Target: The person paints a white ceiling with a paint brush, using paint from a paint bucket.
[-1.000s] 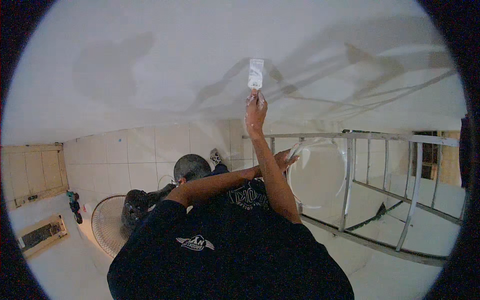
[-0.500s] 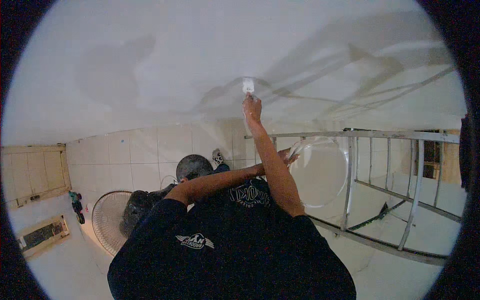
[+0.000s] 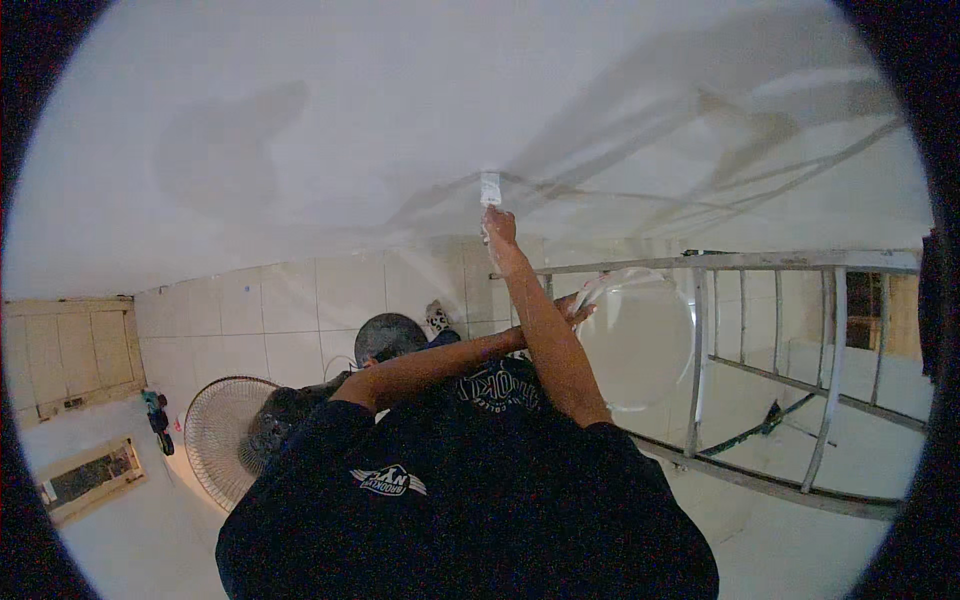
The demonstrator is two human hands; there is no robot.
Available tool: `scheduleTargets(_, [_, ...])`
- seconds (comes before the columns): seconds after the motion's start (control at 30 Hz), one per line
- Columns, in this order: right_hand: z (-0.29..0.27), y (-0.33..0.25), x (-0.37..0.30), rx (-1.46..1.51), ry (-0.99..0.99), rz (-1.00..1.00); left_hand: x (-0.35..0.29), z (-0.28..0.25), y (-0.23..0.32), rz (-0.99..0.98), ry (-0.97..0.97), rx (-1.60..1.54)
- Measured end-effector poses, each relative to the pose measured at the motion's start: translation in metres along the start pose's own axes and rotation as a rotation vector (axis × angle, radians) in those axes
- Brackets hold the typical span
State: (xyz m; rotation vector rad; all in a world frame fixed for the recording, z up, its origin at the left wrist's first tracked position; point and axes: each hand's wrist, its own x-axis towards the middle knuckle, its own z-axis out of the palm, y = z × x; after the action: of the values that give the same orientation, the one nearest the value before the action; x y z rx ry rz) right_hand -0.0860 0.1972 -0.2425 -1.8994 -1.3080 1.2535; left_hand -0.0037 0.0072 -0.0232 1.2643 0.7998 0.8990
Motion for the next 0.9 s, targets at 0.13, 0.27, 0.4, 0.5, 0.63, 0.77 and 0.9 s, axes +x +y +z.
scheduleTargets(0.13, [0.026, -0.047, -0.041, 0.225, -0.088, -0.366, -0.019, -0.03, 0.012, -0.175, 0.034, 0.033])
scheduleTargets(0.27, [-0.002, -0.122, -0.09, 0.22, 0.075, -0.604, -0.021, -0.03, 0.021, -0.084, 0.024, -0.124])
scheduleTargets(0.4, [-0.03, -0.188, -0.173, 0.403, -0.064, -0.456, -0.026, -0.038, -0.002, -0.131, 0.13, -0.065])
scheduleTargets(0.5, [-0.032, -0.167, -0.157, 0.444, -0.129, -0.362, -0.026, -0.038, 0.011, -0.213, 0.135, 0.07])
scheduleTargets(0.63, [-0.025, -0.077, -0.071, -0.625, 0.321, -0.798, -0.007, -0.016, 0.006, -0.316, -0.023, 0.173])
scheduleTargets(0.77, [-0.009, -0.079, -0.069, -0.24, -0.078, -0.288, -0.005, -0.014, -0.013, 0.147, 0.19, 0.047])
scheduleTargets(0.9, [-0.021, -0.12, -0.11, 0.012, 0.006, -0.502, -0.013, -0.023, -0.013, -0.065, 0.155, 0.047])
